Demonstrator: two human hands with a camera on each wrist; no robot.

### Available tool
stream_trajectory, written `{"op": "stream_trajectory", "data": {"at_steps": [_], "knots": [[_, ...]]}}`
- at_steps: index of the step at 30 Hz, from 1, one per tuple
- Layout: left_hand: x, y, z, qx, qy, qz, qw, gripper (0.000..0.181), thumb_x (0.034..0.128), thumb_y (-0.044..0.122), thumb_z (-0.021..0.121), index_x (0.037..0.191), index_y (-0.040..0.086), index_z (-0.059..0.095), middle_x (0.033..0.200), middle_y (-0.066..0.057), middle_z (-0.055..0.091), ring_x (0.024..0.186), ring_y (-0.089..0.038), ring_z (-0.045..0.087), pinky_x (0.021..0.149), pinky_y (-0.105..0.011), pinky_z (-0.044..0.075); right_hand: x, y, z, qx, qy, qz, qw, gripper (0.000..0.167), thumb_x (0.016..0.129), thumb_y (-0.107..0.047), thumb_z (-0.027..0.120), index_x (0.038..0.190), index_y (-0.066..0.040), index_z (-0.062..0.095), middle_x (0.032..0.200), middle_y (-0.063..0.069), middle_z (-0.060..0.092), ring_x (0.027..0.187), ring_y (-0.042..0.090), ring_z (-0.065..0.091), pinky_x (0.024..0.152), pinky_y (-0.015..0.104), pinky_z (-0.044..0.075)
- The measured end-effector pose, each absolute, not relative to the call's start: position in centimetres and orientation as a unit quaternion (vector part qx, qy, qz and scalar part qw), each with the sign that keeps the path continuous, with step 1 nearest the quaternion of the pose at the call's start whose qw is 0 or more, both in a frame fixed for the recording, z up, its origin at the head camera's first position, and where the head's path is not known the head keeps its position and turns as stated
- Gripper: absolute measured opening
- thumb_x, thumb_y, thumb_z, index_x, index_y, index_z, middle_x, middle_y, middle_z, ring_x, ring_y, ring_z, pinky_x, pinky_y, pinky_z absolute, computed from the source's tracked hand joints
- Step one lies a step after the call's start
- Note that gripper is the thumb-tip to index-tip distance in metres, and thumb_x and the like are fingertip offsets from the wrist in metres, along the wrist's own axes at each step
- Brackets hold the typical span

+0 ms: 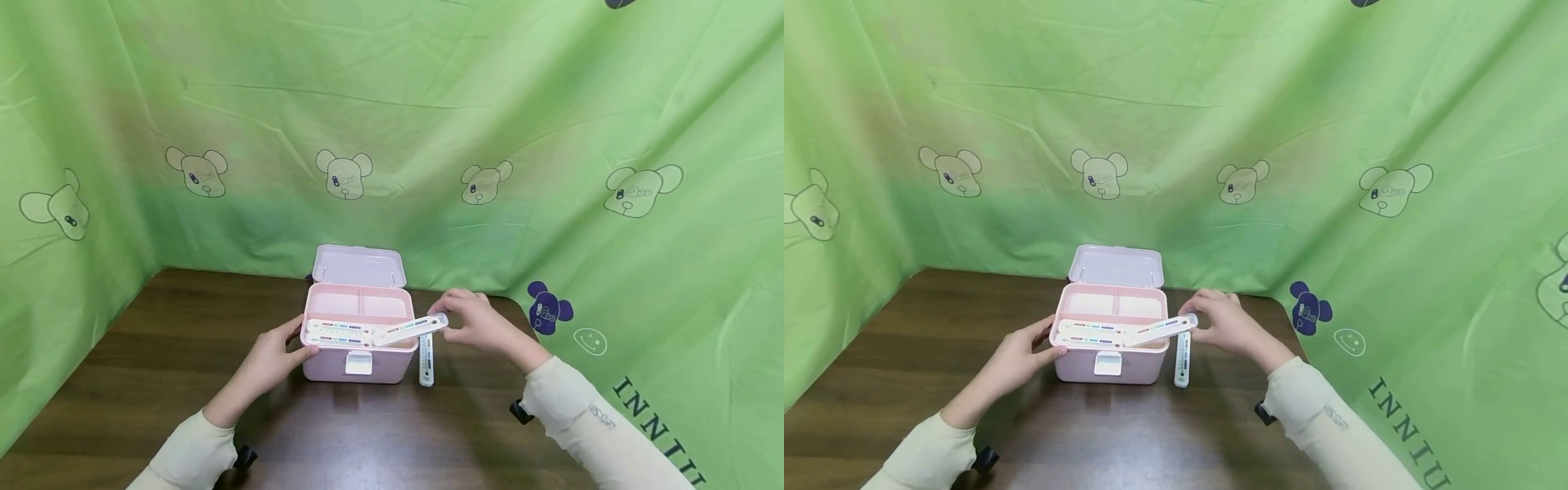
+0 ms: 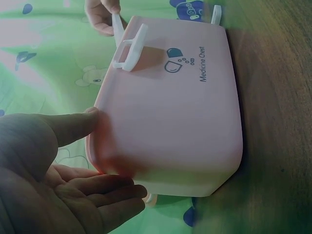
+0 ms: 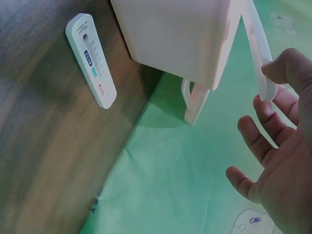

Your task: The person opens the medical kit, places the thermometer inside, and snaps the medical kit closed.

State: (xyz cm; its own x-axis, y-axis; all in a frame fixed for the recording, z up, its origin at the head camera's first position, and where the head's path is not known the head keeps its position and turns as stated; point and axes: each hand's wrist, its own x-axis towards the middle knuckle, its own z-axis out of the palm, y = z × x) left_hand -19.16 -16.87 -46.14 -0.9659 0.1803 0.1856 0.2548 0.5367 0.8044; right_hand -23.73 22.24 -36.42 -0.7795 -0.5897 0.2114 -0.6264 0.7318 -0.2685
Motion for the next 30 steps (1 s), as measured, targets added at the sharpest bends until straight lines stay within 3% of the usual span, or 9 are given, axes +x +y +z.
{"op": "stream_trajectory", "data": {"at_steps": [9,20,25,30], "knots": [[-19.2,-16.9,-46.2,-0.129,-0.874,-0.466,0.043,0.074,0.0926,0.029,0.078,0.154,0.004,0.046,0.145,-0.016,0.059,0.135,-0.037,0.055,0.109,-0.053,0.048,-24.6,21.3,-35.1,0.39,-0.913,0.119,0.002,0.031,0.081,-0.013,0.08,0.111,-0.02,0.074,0.107,-0.008,0.066,0.111,0.019,0.059,0.1,0.054,0.035],[-19.2,-16.8,-46.2,-0.13,-0.87,-0.474,0.043,0.073,0.0924,0.027,0.078,0.154,0.003,0.046,0.141,-0.016,0.063,0.134,-0.037,0.057,0.108,-0.054,0.048,-25.9,19.6,-33.8,0.443,-0.889,0.069,-0.098,0.032,0.085,-0.021,0.083,0.116,-0.023,0.075,0.103,-0.014,0.063,0.106,0.012,0.057,0.097,0.045,0.034],[-19.2,-16.8,-46.3,-0.131,-0.871,-0.471,0.049,0.073,0.0923,0.027,0.078,0.153,0.003,0.046,0.14,-0.016,0.063,0.133,-0.037,0.057,0.108,-0.053,0.049,-26.4,18.7,-34.0,0.462,-0.88,0.053,-0.1,0.033,0.084,-0.021,0.082,0.116,-0.023,0.073,0.104,-0.015,0.064,0.106,0.01,0.058,0.104,0.047,0.034],[-19.2,-16.8,-46.3,-0.129,-0.872,-0.47,0.05,0.073,0.092,0.028,0.079,0.153,0.004,0.047,0.14,-0.015,0.063,0.133,-0.036,0.058,0.107,-0.053,0.049,-26.8,17.7,-34.0,0.481,-0.871,0.045,-0.096,0.033,0.084,-0.024,0.083,0.115,-0.022,0.073,0.103,-0.014,0.064,0.104,0.008,0.057,0.1,0.044,0.036]]}}
